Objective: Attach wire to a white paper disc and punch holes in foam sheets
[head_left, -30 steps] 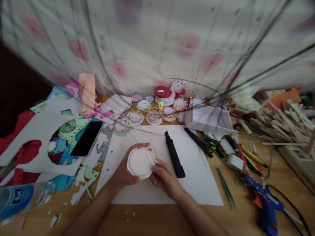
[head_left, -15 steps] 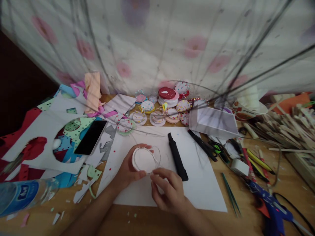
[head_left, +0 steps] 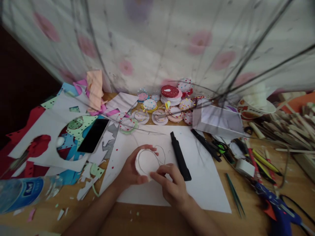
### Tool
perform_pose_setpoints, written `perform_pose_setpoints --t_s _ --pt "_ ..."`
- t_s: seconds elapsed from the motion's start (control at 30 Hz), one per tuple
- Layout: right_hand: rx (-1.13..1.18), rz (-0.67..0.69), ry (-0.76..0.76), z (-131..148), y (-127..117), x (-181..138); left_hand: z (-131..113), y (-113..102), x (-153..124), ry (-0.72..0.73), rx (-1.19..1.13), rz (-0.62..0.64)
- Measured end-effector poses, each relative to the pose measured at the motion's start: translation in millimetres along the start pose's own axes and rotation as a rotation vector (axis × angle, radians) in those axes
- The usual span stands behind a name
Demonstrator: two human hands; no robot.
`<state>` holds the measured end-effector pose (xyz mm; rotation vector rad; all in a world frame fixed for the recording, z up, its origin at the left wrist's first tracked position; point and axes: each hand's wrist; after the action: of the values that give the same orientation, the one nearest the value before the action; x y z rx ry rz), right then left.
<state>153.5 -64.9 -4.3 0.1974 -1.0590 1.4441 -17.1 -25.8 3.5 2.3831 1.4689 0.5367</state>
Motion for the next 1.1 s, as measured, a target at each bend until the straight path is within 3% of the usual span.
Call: perform_pose_setpoints --t_s 0.63,1.1 --pt "0.048 0.022 0.014 0 0 -4 10 -7 -1 0.053 0.046 0.051" --pt "0.024 0.098 -0.023 5 -3 7 -2 6 1 0.013 0.071 -0.052"
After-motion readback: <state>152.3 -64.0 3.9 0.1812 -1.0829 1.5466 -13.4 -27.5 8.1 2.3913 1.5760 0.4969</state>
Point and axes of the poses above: each hand's wrist, its own x-axis towards the middle knuckle, its own y-axis out of the palm, z = x × y, and after that the axes turned 4 degrees about y, right-handed
